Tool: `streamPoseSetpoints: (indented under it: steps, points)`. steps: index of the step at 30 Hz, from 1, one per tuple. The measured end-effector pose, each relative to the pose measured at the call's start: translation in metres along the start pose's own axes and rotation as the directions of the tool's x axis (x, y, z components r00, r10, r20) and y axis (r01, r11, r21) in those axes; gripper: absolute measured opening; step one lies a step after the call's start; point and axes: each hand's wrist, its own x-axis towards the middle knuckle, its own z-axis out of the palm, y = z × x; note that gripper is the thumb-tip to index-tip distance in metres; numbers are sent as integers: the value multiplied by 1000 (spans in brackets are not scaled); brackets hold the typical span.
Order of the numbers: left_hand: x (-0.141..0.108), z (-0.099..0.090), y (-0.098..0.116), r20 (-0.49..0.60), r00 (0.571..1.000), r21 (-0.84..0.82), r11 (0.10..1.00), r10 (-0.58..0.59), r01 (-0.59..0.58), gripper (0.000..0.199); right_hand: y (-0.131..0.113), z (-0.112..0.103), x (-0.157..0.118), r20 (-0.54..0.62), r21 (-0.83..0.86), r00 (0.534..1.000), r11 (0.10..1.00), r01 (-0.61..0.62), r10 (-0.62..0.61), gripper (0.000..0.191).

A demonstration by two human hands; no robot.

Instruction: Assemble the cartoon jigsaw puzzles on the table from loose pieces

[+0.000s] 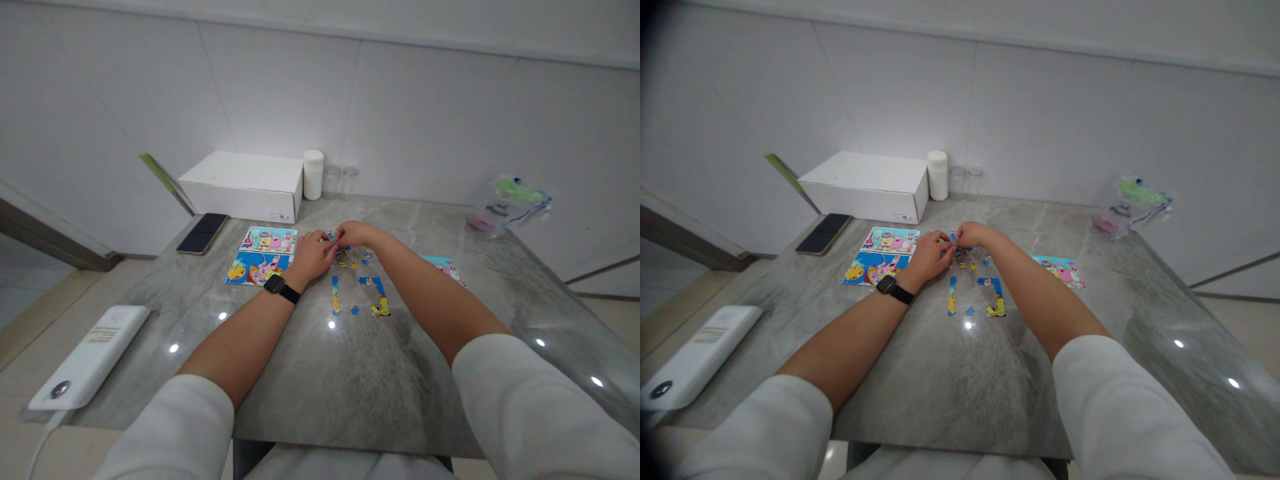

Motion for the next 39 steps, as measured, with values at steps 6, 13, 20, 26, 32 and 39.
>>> streamPoseSetpoints:
  steps: [6,13,20,26,32,39]
  points:
    - [3,-3,1,-170,979,-226,972,-111,71,17,21,18,-45,-117,646,986,764,-12,115,24]
    - [-2,0,23,-76,995,-365,930,-62,31,14,25,63,-90,-170,885,967,462,64,191,30]
    - [-3,2,29,-47,998,-465,885,-33,8,7,26,81,-97,-264,832,957,530,162,121,34]
    - [-2,-1,22,24,998,-522,851,-64,67,15,34,84,-105,-617,407,786,836,368,-46,34]
    - [-3,-3,21,74,997,-513,857,3,36,16,35,91,-106,-695,170,676,857,486,-245,42]
    - [-3,-2,18,116,989,-536,844,91,-15,17,36,95,-103,-681,77,643,840,537,-349,27]
